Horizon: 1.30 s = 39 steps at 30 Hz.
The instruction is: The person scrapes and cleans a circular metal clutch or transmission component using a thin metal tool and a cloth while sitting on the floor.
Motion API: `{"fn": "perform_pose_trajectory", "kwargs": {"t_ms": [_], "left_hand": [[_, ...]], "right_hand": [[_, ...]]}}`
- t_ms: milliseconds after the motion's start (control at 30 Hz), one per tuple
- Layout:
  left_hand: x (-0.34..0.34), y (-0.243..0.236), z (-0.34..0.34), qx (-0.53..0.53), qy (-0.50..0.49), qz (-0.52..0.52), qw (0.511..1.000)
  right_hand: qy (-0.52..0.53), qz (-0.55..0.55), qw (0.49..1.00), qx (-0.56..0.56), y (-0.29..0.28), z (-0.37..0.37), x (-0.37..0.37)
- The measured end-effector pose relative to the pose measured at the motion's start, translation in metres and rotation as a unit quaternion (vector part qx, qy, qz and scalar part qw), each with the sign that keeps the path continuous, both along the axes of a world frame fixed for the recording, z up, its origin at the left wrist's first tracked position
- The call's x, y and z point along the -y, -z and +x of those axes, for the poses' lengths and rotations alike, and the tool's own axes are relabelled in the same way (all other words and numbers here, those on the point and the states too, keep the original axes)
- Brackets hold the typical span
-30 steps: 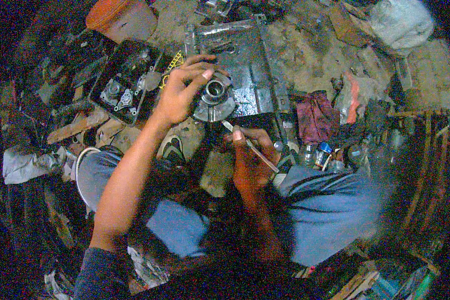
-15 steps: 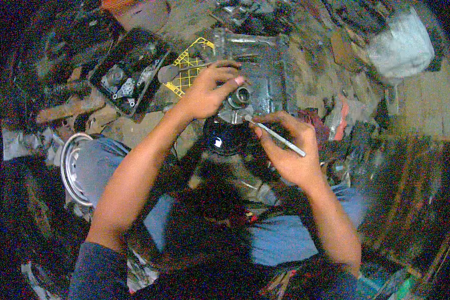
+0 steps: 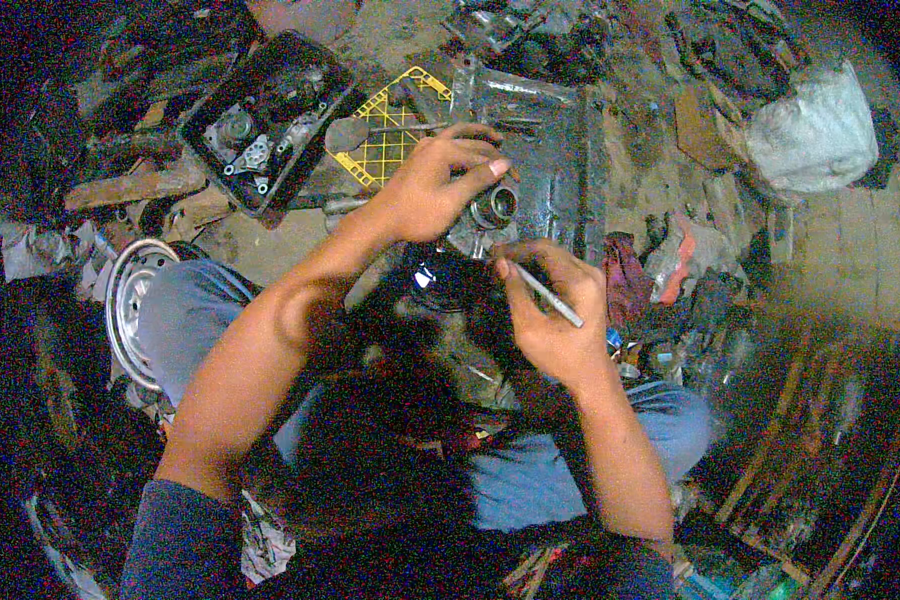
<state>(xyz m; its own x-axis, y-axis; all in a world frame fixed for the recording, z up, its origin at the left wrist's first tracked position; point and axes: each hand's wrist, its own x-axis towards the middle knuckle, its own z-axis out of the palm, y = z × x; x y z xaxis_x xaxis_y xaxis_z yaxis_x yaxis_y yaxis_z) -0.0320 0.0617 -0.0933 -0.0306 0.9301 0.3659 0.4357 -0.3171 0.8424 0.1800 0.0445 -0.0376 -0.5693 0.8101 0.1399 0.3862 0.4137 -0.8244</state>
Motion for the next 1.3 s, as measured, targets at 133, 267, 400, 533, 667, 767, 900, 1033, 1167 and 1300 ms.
{"fn": "perform_pose_trajectory", "kwargs": {"t_ms": [133, 267, 400, 533, 667, 767, 900, 1033, 1167, 1300], "left_hand": [[-0.003, 0.003, -0.002, -0.022, -0.003, 0.010, 1.000], [-0.001, 0.006, -0.004, -0.025, -0.004, 0.005, 1.000], [-0.003, 0.004, -0.001, -0.023, -0.006, 0.007, 1.000], [-0.001, 0.003, 0.000, -0.016, -0.005, -0.004, 1.000], [-0.003, 0.005, 0.000, -0.025, -0.008, 0.010, 1.000], [-0.002, 0.008, -0.001, -0.021, -0.010, 0.014, 1.000], [-0.003, 0.005, 0.000, -0.028, -0.003, 0.016, 0.999], [-0.002, 0.003, 0.002, -0.019, -0.013, 0.021, 1.000], [-0.001, 0.002, 0.000, -0.028, 0.001, 0.011, 1.000], [0.000, 0.001, 0.000, -0.022, -0.007, 0.008, 1.000]], "right_hand": [[0.043, -0.003, 0.999, -0.011, -0.002, -0.007, 0.004], [0.016, -0.057, 0.997, 0.059, -0.018, -0.007, 0.001], [0.034, 0.021, 0.999, 0.009, -0.005, -0.010, 0.005], [0.022, -0.090, 0.995, 0.042, -0.026, -0.009, 0.004], [0.033, 0.008, 0.998, 0.060, -0.019, -0.003, 0.008], [0.043, 0.005, 0.998, 0.047, -0.016, -0.004, 0.004], [0.024, 0.022, 0.999, 0.031, -0.014, -0.004, 0.004], [0.010, 0.074, 0.997, 0.004, -0.007, -0.008, 0.005], [0.024, 0.025, 0.998, 0.060, -0.012, -0.008, 0.010], [0.028, -0.100, 0.994, 0.012, -0.018, -0.007, 0.003]]}}
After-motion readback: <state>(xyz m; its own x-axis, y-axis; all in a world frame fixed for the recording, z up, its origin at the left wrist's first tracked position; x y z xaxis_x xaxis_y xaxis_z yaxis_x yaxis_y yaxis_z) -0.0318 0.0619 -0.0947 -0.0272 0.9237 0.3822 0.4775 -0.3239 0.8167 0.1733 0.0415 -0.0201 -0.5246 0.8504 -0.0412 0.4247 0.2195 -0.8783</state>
